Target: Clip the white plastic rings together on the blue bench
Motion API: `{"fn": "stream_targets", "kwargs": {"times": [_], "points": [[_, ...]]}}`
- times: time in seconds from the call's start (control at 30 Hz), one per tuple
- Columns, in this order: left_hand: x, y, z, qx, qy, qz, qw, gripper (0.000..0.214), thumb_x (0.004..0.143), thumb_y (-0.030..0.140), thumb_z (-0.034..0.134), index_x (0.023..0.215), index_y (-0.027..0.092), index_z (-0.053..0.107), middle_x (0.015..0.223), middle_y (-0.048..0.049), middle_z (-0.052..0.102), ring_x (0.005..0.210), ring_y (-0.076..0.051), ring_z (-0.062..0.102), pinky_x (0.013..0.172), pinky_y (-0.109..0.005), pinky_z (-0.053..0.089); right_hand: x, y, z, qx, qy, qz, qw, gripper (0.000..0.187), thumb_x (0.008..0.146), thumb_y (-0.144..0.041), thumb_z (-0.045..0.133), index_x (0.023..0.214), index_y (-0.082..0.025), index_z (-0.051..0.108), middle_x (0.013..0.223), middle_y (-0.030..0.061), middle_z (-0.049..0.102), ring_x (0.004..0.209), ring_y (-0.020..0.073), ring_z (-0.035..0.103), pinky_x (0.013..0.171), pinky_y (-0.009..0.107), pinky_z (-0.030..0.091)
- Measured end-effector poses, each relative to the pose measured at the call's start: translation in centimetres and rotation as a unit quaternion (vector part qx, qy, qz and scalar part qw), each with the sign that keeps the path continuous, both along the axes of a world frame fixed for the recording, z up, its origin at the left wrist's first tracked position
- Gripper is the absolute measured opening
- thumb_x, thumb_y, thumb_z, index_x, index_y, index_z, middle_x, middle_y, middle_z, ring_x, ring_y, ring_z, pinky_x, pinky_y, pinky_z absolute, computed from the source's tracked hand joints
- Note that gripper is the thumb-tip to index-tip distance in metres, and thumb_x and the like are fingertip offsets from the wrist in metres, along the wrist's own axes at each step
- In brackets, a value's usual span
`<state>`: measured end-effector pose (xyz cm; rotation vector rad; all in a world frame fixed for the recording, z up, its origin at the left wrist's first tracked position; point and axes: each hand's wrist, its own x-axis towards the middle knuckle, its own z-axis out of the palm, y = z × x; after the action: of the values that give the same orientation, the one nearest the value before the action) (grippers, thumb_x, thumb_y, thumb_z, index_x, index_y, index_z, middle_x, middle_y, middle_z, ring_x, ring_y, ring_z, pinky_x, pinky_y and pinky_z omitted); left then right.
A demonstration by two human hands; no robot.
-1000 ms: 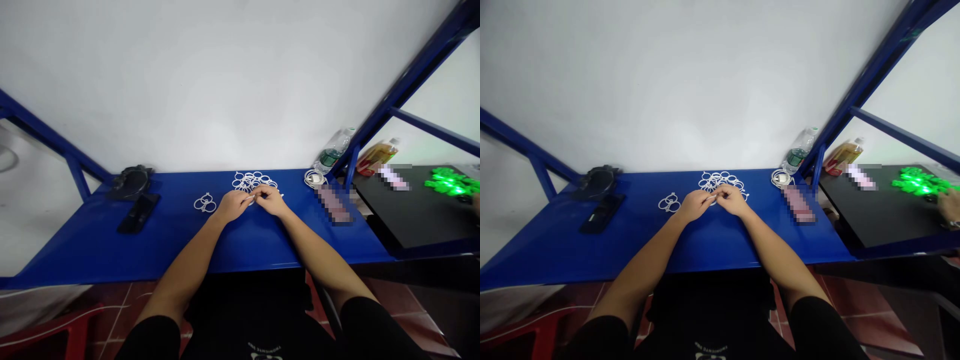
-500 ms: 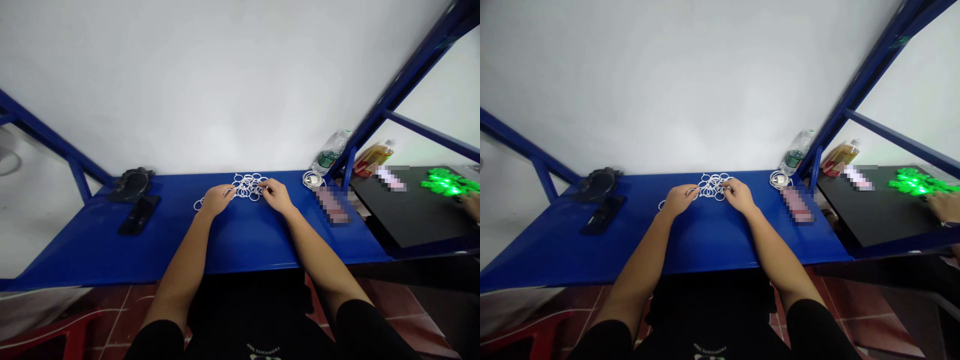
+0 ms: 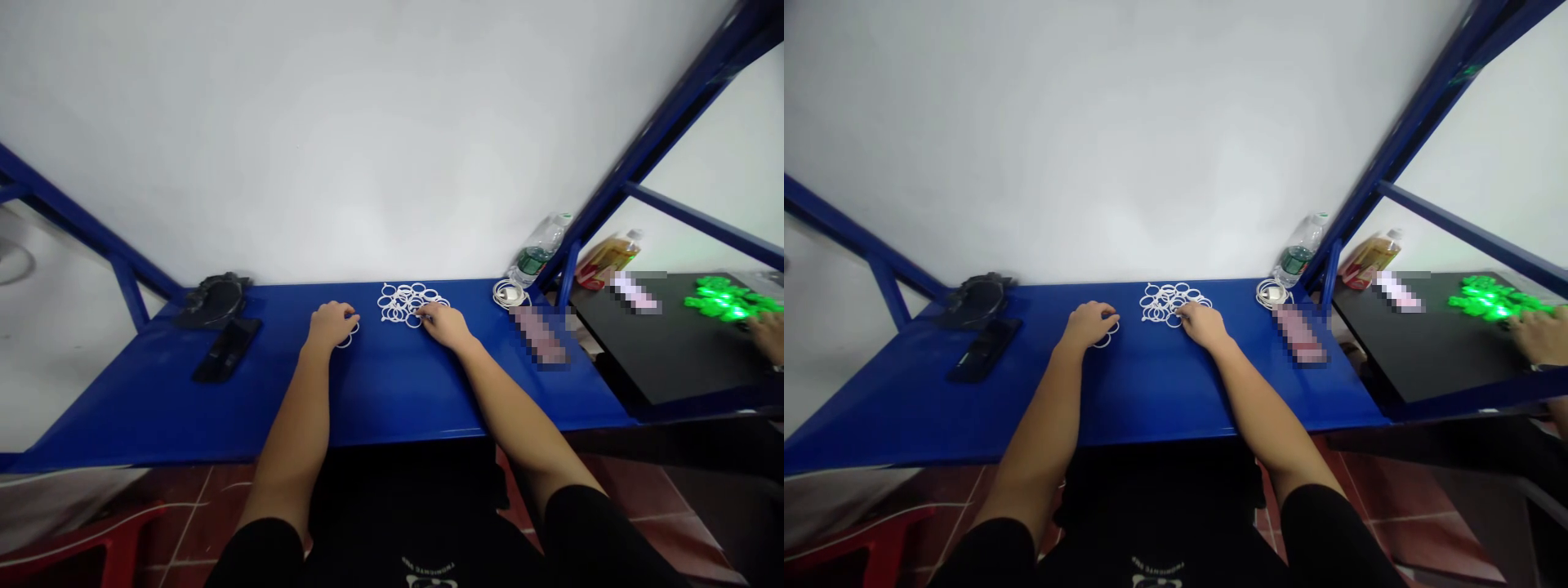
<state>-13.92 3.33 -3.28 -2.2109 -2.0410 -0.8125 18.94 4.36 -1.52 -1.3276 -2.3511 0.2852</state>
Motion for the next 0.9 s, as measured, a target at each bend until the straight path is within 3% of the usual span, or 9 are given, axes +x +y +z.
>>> {"fn": "stream_targets", "kwargs": {"times": [0.13,0.3,0.43,0.5,0.7,0.9], "points": [[3.3,-0.6,0.9,0.049,-0.008,-0.006,0.999,0.021,0.089,0.04,0.073,0.097,0.022,0.079,0.104,-0.0125,0.075,0.093,-0.029,0.063,0.085,-0.043,0.05,-0.1,0.0,0.4,-0.001,-0.017,-0.031,0.999,0.027,0.093,-0.013,0.062,0.109,-0.028,0.078,0.118,0.0062,0.077,0.101,0.0258,0.072,0.08,0.032,0.053],[8.3,-2.3,1.9,0.048,-0.05,-0.179,0.981,0.023,0.097,0.036,0.067,0.112,0.022,0.075,0.113,-0.0089,0.074,0.105,-0.027,0.063,0.099,-0.044,0.049,-0.3,-0.4,1.3,0.03,0.074,-0.059,0.995,0.02,0.093,-0.015,0.062,0.105,-0.025,0.074,0.108,0.0068,0.078,0.093,0.0235,0.07,0.077,0.031,0.051],[10.2,-3.3,2.1,0.041,-0.065,-0.239,0.968,0.046,0.1,0.034,0.062,0.145,0.022,0.058,0.136,-0.0127,0.065,0.123,-0.029,0.059,0.105,-0.047,0.048,-1.0,-1.4,1.8,0.032,0.215,0.044,0.975,0.016,0.092,-0.018,0.059,0.103,-0.023,0.07,0.097,0.0045,0.075,0.078,0.0175,0.065,0.073,0.029,0.05],[10.4,-3.4,2.2,0.04,-0.071,-0.253,0.964,0.05,0.101,0.036,0.061,0.149,0.023,0.053,0.14,-0.0134,0.062,0.127,-0.029,0.058,0.108,-0.048,0.047,-1.4,-2.0,1.9,0.011,0.261,0.096,0.961,0.014,0.088,-0.017,0.059,0.096,-0.022,0.069,0.091,0.0026,0.073,0.067,0.0144,0.06,0.067,0.027,0.049],[9.7,-2.9,2.3,0.047,-0.079,-0.275,0.957,0.026,0.096,0.044,0.067,0.107,0.02,0.07,0.118,-0.0095,0.07,0.11,-0.026,0.064,0.101,-0.043,0.049,-2.1,-3.0,2.2,-0.048,0.284,0.146,0.947,0.017,0.078,-0.014,0.058,0.089,-0.021,0.069,0.078,-0.0005,0.068,0.061,0.0128,0.055,0.062,0.026,0.045],[9.8,-2.9,2.1,0.053,-0.042,-0.3,0.951,0.035,0.099,0.038,0.061,0.069,0.021,0.06,0.083,-0.0038,0.069,0.085,-0.019,0.064,0.08,-0.036,0.046,-2.1,-3.2,2.5,-0.147,0.317,0.147,0.925,0.014,0.079,-0.017,0.06,0.09,-0.021,0.067,0.065,-0.004,0.061,0.057,0.0121,0.054,0.057,0.024,0.042]]}}
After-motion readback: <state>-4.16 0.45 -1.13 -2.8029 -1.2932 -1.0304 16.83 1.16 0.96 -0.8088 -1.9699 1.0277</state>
